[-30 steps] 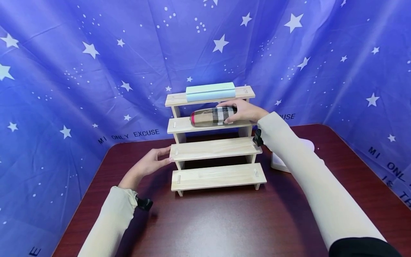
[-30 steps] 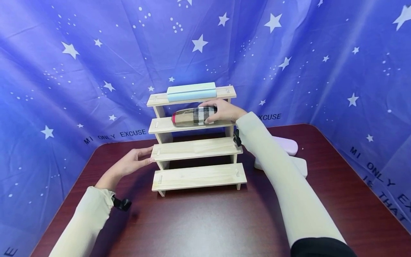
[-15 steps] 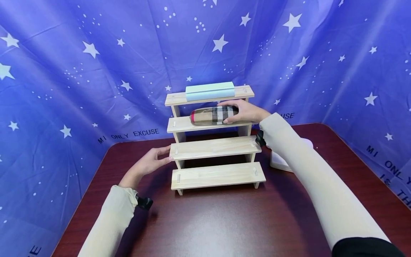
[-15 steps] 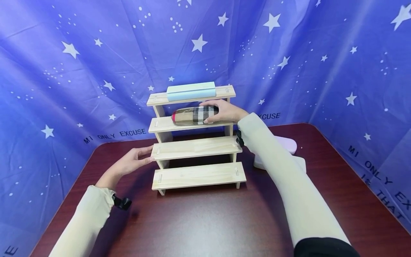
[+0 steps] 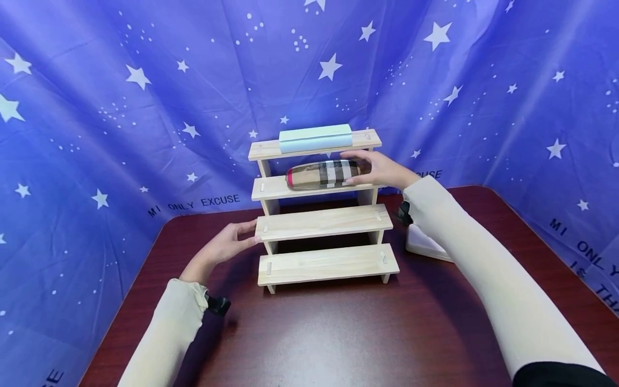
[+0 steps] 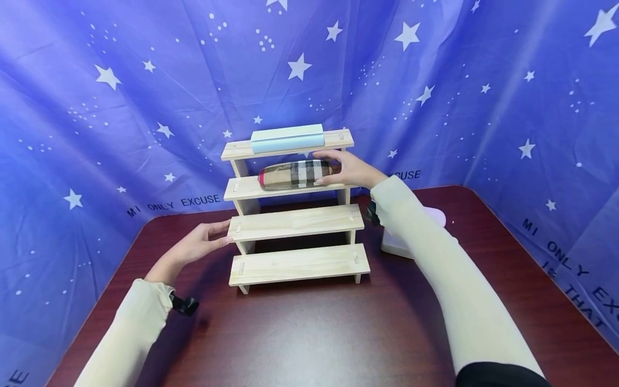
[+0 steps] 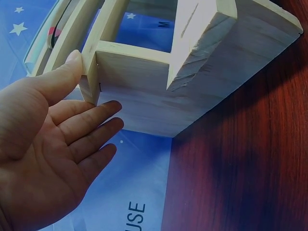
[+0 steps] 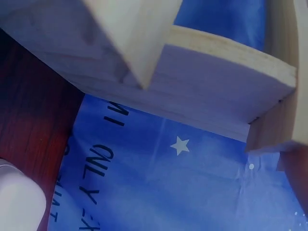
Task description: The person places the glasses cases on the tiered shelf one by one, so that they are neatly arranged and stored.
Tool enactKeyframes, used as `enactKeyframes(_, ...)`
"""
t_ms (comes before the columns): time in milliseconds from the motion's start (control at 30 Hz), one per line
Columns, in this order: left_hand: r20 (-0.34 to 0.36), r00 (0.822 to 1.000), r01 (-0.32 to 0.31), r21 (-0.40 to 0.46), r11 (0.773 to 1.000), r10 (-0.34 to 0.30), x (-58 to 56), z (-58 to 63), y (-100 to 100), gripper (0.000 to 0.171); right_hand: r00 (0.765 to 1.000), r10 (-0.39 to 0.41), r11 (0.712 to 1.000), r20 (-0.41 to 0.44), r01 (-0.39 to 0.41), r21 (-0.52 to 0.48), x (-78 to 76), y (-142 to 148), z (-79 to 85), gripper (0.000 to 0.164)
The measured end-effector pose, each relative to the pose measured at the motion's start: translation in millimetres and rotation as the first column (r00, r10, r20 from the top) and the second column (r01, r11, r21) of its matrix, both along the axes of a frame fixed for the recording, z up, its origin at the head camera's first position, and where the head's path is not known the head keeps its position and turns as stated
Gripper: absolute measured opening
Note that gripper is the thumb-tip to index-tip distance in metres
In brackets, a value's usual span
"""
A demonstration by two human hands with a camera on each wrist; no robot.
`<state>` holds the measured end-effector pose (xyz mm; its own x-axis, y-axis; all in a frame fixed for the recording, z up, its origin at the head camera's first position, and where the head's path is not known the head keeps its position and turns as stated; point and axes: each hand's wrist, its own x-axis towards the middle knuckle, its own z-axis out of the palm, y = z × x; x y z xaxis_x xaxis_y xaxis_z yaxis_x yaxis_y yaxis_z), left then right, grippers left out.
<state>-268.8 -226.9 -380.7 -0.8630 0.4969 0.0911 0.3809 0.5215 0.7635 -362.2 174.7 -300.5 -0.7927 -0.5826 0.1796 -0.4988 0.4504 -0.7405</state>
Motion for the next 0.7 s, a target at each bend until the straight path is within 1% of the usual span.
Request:
enactKeyframes(100, 0.011, 1.000, -0.001, 0.006, 1.000, 0.001, -0.1, -1.1, 0.9, 0.056, 1.000, -0.008, 1.000, 0.002, 0.008, 0.002, 7.9, 9.8, -1.1, 0.070)
enactKeyframes(267, -0.002, 1.000, 0.002, -0.001, 1.000, -0.002, 0.7, -1.6, 0.3, 0.055, 0.999, -0.027, 0.999, -0.047, 0.028, 0.016, 20.4, 30.8, -3.6, 0.065)
enactKeyframes(367, -0.009, 1.000, 0.000, -0.011, 1.000, -0.001, 1.4, -0.5, -1.0, 0.055, 0.997, -0.046, 0.999, -0.062, 0.047, 0.017, 27.8, 44.0, -6.3, 0.063)
enactKeyframes(567, -0.001, 1.000, -0.008, -0.008, 1.000, 0.008, 2.1, 1.4, -1.2, 0.055, 0.991, -0.121, 0.992, -0.062, 0.122, 0.014, 49.8, 68.2, -14.7, 0.061)
enactKeyframes(700, 0.004, 1.000, -0.013, -0.009, 1.000, 0.013, 2.3, 1.7, 0.3, 0.055, 0.987, -0.148, 0.989, -0.058, 0.149, 0.014, 66.4, 84.9, -24.0, 0.057)
